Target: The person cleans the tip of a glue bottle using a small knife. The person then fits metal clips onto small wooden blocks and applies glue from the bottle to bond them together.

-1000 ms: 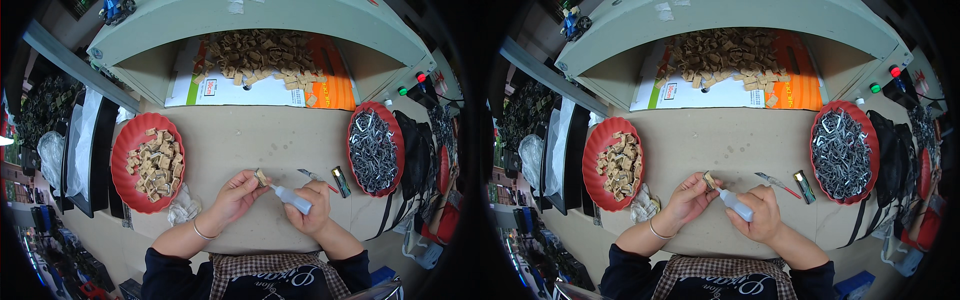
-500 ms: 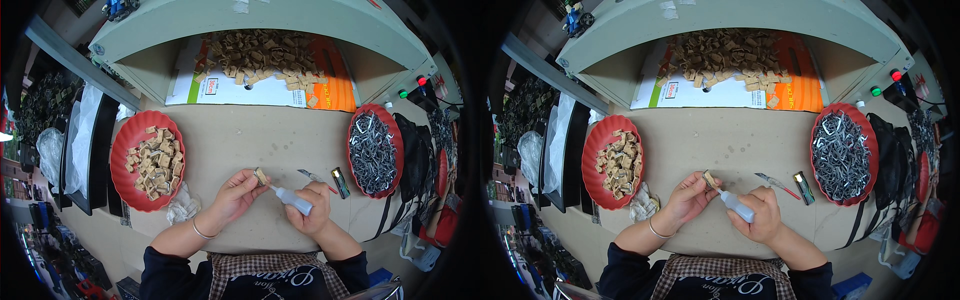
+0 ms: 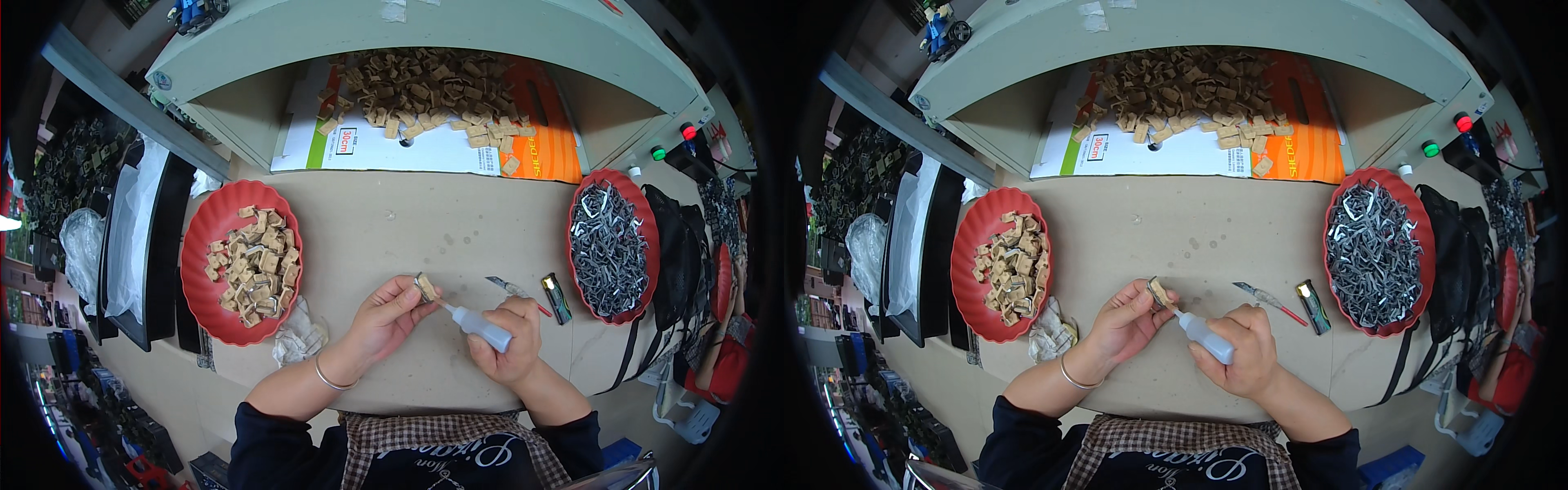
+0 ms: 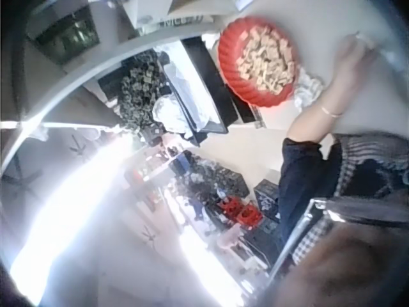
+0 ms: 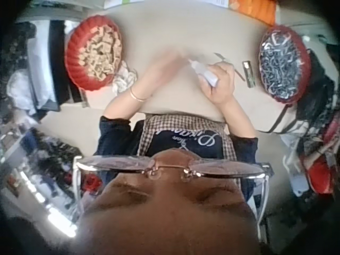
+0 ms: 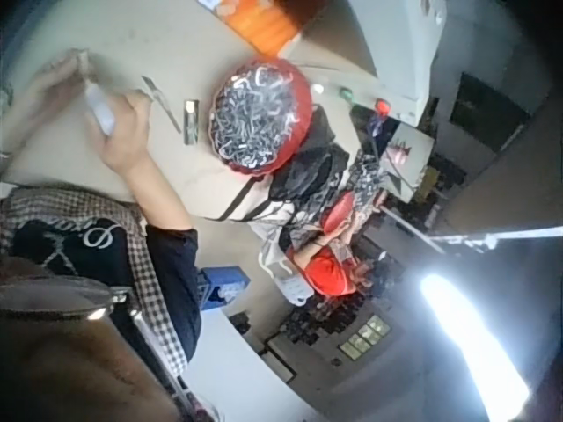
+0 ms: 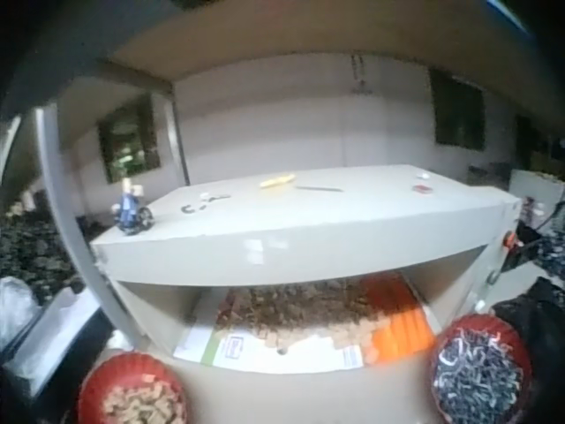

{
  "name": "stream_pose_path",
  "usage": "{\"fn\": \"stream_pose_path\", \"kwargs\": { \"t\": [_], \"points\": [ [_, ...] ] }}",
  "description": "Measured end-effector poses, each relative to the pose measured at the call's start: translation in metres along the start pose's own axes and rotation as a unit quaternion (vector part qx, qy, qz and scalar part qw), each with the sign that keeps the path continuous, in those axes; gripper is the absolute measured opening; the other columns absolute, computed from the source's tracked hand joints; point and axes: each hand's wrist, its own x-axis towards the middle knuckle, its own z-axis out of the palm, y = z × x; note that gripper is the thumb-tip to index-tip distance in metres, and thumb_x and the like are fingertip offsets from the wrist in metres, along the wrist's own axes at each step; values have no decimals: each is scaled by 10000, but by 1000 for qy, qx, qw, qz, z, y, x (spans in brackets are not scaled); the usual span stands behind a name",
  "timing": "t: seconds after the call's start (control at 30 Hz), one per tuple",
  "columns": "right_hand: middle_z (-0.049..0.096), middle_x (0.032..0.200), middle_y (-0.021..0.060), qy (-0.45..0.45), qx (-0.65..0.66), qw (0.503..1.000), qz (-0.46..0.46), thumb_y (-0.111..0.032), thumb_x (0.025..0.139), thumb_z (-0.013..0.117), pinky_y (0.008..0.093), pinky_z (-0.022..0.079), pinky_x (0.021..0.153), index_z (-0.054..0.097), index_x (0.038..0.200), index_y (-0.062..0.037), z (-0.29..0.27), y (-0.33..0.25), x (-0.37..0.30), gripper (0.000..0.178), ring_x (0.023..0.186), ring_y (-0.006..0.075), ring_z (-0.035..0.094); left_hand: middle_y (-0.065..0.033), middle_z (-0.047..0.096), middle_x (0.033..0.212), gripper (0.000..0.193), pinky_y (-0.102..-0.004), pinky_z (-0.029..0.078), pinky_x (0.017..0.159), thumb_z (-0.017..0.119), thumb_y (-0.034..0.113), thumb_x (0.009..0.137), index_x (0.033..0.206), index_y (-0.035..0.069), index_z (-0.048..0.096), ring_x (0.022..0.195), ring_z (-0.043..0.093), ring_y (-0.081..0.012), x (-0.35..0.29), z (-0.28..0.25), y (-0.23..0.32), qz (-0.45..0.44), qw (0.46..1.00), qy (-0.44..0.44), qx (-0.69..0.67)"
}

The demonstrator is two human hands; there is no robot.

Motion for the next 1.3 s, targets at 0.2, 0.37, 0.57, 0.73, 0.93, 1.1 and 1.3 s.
{"fn": "stream_pose_path", "kwargs": {
  "t": [0.2, 0.37, 0.57, 0.73, 0.93, 1.1, 1.3],
  "points": [
    [450, 855, 98, 3, 3, 1000, 3, -105, 660, 723, 295, 392, 556, 536, 954, -21, -2, -1, 1, 358, 650, 199, 466, -74, 591, 1027, 136, -321, 411, 923, 493, 134, 893, 987, 70, 568, 1016, 533, -170, 0, -1, 0, 6, 1000, 1, -10],
    [449, 853, 97, 1, 3, 1000, -3, -97, 655, 725, 296, 393, 553, 534, 952, -22, -1, 1, -1, 361, 631, 196, 468, -77, 591, 1027, 133, -320, 412, 920, 493, 136, 893, 983, 73, 569, 1012, 532, -170, 1, -1, 0, 7, 1000, -1, -9],
    [449, 861, 102, -5, 1, 1000, -12, -95, 650, 727, 294, 392, 540, 531, 955, -21, 0, 2, -1, 370, 614, 194, 468, -74, 590, 1030, 128, -316, 414, 915, 495, 139, 893, 978, 79, 569, 1011, 531, -166, 0, -2, 1, 8, 1000, 0, -9],
    [448, 857, 102, -3, 1, 1000, -8, -98, 651, 726, 288, 397, 529, 532, 952, -21, 0, 1, -1, 366, 612, 192, 471, -71, 592, 1029, 126, -314, 414, 914, 497, 143, 893, 973, 80, 572, 1008, 531, -164, 1, -1, 0, 8, 1000, 4, -6],
    [452, 855, 108, -5, 3, 1000, -5, -102, 659, 721, 289, 401, 535, 535, 937, -17, -1, 0, -1, 344, 612, 200, 469, -71, 593, 1027, 135, -315, 416, 909, 498, 146, 893, 988, 84, 571, 1008, 530, -159, 0, -2, 0, 14, 1000, 3, -7],
    [464, 882, 105, 34, 49, 995, 76, -112, 717, 675, 290, 414, 538, 496, 984, -3, 0, 8, -8, 339, 621, 175, 482, -62, 601, 996, 135, -318, 417, 892, 501, 149, 888, 988, 89, 569, 982, 539, -163, 1, 0, 0, 14, 1000, 26, 3],
    [496, 937, 98, 149, 345, 866, 329, -87, 842, 536, 273, 517, 589, 436, 1107, 28, 1, 1, 10, 306, 774, 162, 576, -64, 592, 965, 146, -301, 417, 872, 499, 163, 892, 987, 59, 540, 951, 541, -153, -2, 0, 0, 6, 998, 40, 49]
  ]
}}
